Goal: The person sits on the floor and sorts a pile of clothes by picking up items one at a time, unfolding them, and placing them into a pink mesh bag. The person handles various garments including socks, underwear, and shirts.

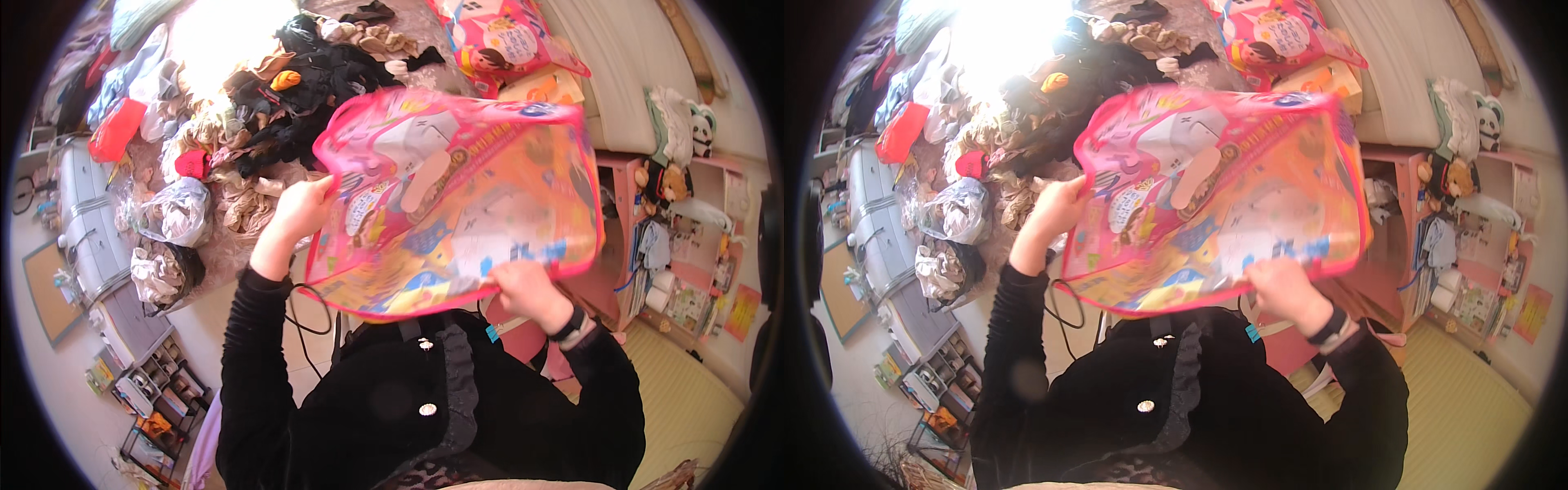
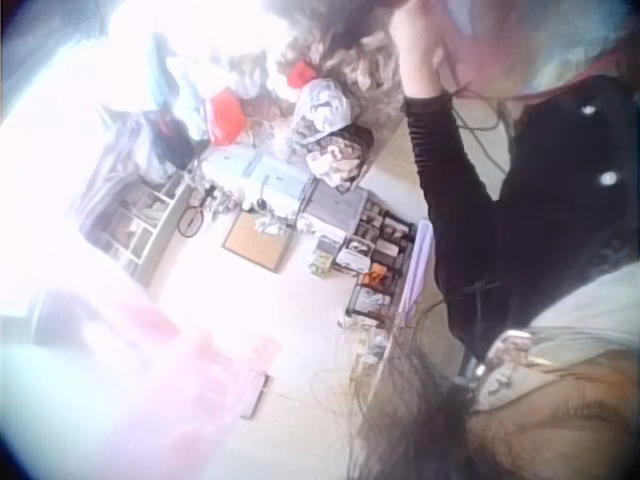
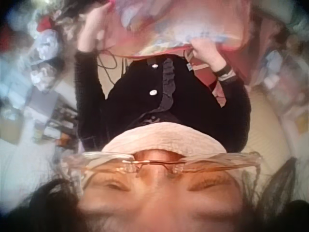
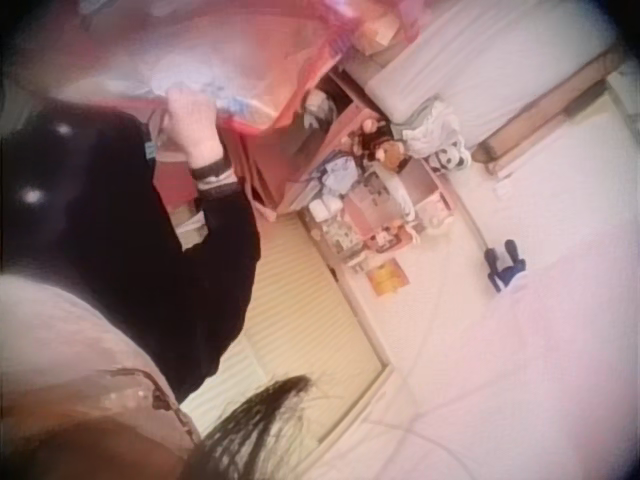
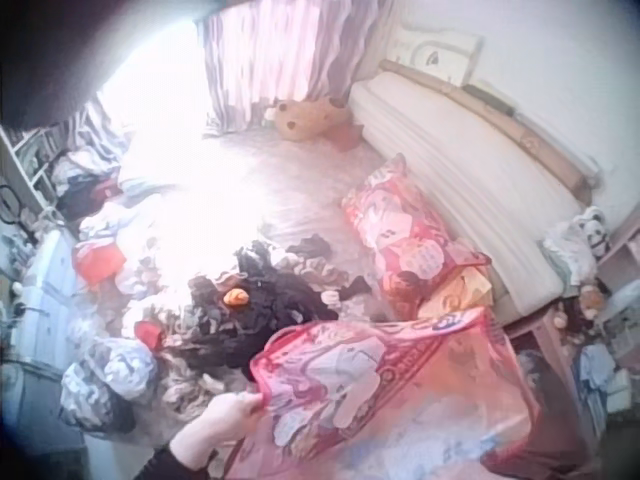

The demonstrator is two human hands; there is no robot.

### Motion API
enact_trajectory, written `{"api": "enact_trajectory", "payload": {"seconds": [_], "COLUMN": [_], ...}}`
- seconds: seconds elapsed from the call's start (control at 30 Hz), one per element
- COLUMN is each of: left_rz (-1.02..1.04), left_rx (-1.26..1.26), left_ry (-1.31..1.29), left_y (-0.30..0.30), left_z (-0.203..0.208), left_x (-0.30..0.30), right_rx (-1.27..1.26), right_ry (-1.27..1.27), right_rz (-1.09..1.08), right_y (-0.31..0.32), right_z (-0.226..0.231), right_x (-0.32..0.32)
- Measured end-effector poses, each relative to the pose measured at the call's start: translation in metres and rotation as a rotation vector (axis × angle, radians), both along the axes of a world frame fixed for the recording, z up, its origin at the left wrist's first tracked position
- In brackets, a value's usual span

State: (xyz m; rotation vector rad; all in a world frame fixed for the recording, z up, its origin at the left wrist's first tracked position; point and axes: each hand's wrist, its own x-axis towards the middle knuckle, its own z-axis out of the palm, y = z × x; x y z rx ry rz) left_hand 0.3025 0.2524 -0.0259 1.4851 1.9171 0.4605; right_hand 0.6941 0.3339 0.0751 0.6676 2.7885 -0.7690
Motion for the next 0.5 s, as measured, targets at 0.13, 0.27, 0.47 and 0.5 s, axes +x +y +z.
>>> {"api": "enact_trajectory", "payload": {"seconds": [0.13, 0.27, 0.47, 0.5], "left_rz": [-0.584, -0.863, -0.463, -0.412], "left_rx": [0.034, -0.176, -0.175, -0.186], "left_ry": [0.027, -0.155, -0.045, -0.054], "left_y": [0.022, 0.03, 0.053, 0.053], "left_z": [0.049, 0.025, -0.102, -0.126], "left_x": [0.046, 0.128, 0.192, 0.194], "right_rx": [-0.337, -0.105, 0.189, 0.197], "right_ry": [-0.224, -0.214, -0.267, -0.249], "right_rz": [-0.1, -0.293, -0.275, -0.269], "right_y": [-0.056, -0.047, 0.02, 0.027], "right_z": [0.034, -0.002, -0.13, -0.152], "right_x": [0.024, 0.062, 0.119, 0.125]}}
